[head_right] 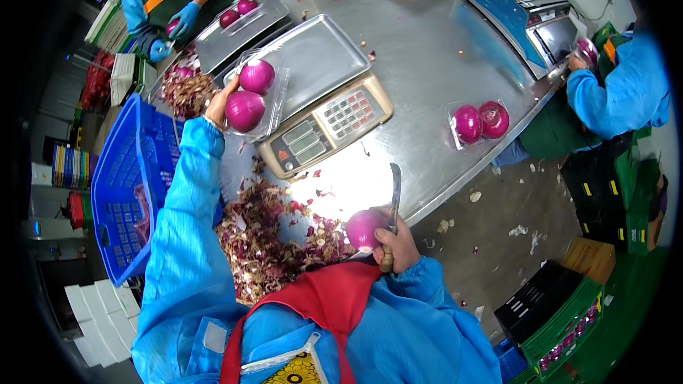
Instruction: The person peels red onions with a knife at a stainless steel workstation, removing outer layers and placing peeled onions onto a digital scale. They repeatedly pick onions from a blue basket, peel them, and weigh them while coworkers handle similar tasks nearby.
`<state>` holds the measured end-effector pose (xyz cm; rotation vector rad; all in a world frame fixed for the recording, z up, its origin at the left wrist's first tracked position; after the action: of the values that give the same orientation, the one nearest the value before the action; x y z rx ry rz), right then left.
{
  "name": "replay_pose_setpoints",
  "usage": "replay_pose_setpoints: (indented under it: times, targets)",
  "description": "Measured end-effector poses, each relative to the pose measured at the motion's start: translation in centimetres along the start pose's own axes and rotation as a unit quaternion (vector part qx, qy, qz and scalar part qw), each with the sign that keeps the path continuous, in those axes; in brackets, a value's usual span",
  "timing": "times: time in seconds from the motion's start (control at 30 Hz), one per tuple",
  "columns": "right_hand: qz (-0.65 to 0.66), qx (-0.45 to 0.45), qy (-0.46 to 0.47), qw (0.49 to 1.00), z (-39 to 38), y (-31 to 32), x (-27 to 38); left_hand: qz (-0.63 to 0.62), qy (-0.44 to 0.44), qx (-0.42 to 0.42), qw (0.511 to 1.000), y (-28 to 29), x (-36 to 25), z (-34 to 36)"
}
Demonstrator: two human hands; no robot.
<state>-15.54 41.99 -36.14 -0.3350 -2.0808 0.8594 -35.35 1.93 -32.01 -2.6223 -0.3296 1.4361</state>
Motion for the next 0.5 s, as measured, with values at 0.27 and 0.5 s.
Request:
replay_pose_setpoints:
  times: [0.27,0.5]
  targets:
    - [0.008,-0.061,0.004,0.998,1.8,2.9,0.9,0.202,0.004,0.057,0.978,-3.3,-1.5,9.6]
    - [0.014,-0.027,-0.044,0.999,4.2,1.2,0.5,0.409,-0.244,-0.144,0.868,0.7,-9.7,6.0]
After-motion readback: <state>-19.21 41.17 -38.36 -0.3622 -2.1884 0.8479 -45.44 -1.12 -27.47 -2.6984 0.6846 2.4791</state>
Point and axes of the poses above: each hand's wrist, its own z-axis towards the middle knuckle, its own y-axis out of the back of the hand, x = y × z, the point moved 7 cm from there along z, towards the middle knuckle, and after that the axes turned 5 degrees about y, right-handed, at the moved point
